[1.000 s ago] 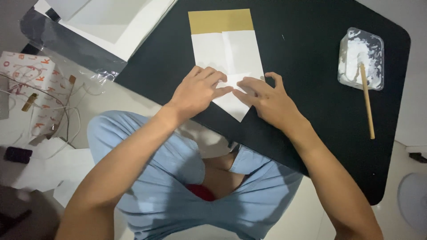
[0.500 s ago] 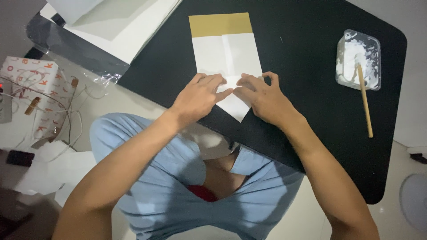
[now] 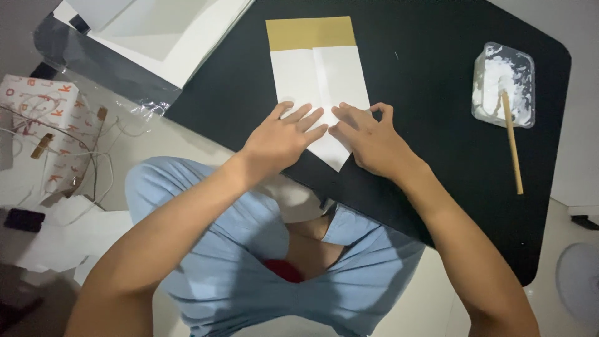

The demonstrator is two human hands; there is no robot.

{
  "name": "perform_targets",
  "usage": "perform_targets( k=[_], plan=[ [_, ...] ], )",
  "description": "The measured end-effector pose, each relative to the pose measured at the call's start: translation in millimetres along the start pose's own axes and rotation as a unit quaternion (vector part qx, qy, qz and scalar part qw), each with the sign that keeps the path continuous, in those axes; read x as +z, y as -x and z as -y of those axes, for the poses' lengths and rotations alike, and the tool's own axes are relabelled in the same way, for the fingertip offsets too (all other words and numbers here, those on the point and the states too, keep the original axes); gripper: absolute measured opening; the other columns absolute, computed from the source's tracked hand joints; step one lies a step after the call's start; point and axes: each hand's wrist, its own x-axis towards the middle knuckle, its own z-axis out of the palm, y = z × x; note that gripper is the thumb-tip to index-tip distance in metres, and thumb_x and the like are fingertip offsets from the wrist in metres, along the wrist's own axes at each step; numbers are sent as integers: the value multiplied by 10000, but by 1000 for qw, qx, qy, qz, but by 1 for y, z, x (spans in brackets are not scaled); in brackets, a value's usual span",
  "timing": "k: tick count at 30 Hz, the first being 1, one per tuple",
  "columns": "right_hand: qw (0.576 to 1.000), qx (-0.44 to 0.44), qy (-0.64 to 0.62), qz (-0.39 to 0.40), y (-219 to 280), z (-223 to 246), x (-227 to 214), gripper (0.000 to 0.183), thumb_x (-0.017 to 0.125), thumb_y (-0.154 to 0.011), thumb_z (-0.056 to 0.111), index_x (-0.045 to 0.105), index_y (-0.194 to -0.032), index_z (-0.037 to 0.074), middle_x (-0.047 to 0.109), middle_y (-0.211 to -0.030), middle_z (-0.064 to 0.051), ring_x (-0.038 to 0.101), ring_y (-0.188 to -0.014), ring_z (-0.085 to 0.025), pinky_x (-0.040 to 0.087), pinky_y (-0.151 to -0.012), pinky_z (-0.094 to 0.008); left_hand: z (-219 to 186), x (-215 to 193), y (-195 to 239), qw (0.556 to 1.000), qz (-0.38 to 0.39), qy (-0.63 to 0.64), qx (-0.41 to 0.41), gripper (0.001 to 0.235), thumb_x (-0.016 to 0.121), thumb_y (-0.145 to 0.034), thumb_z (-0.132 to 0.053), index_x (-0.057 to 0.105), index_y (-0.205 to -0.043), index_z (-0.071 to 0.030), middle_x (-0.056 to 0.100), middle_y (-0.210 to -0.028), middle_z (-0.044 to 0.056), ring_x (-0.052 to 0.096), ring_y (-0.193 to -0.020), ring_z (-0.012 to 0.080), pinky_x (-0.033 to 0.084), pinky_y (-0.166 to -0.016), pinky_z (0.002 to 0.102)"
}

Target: The person folds a white paper sheet into an envelope shape on a black table. They apply white glue to the flaps using a wooden stick and press them down to secure the folds. Finally, they place the finished envelope onto a stack of other white papers.

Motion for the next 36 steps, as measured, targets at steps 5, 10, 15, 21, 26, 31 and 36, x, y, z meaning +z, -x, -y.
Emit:
perform_targets(
  k=[5,10,15,21,26,31,36],
  plan=[
    [1000,0,7,10,2,6,-1,277,334,-1039,86,562,-1107,229,500,-1514,-67,451,-1464,-201,220,-1156,-593,-4,-5,1,1000,16,13,-21,447,425,-1050,-80,532,-1462,-216,514,-1555,110,477,-1439,250,264,-1196,568],
    [999,16,32,18,11,10,0,301,346,-1032,65,571,-1134,238,522,-1493,-67,440,-1474,-198,189,-1170,-596,-6,-11,9,999,-7,22,-25,427,409,-1066,-90,568,-1446,-202,524,-1548,125,480,-1439,264,268,-1174,613],
    [990,56,74,-103,56,8,-33,528,580,-909,22,573,-1408,192,490,-1590,-69,395,-1507,-231,226,-1136,-625,-2,-10,23,996,-34,72,-37,466,515,-1009,-56,582,-1443,-212,441,-1628,53,374,-1509,231,211,-1167,685],
    [952,158,131,-228,194,-62,-67,517,573,-1012,-45,589,-1528,-64,645,-1384,-318,581,-1268,-510,307,-1095,-585,23,42,29,984,-171,-10,55,374,703,-909,-117,688,-1272,-205,557,-1537,10,429,-1483,242,312,-1006,648],
    [934,237,124,-238,262,-150,-24,570,640,-1095,-211,456,-1631,-149,583,-1424,-354,588,-1196,-453,469,-986,-501,24,43,27,975,-220,0,40,313,729,-915,-115,736,-1213,-209,653,-1408,12,539,-1325,235,359,-963,550],
    [924,353,-42,-141,225,-129,-14,846,730,-902,-97,363,-1660,-25,625,-1321,-319,566,-1231,-496,402,-1059,-611,27,43,23,970,-231,60,49,234,719,-937,-53,769,-1132,-174,685,-1331,62,580,-1251,296,378,-911,505],
    [921,355,-108,-119,192,-126,-12,757,641,-963,243,352,-1654,132,611,-1341,-248,531,-1267,-465,252,-1002,-619,26,31,31,956,-250,137,64,95,691,-1017,-118,773,-1065,-113,669,-1287,101,607,-1235,323,453,-859,468]
  ],
)
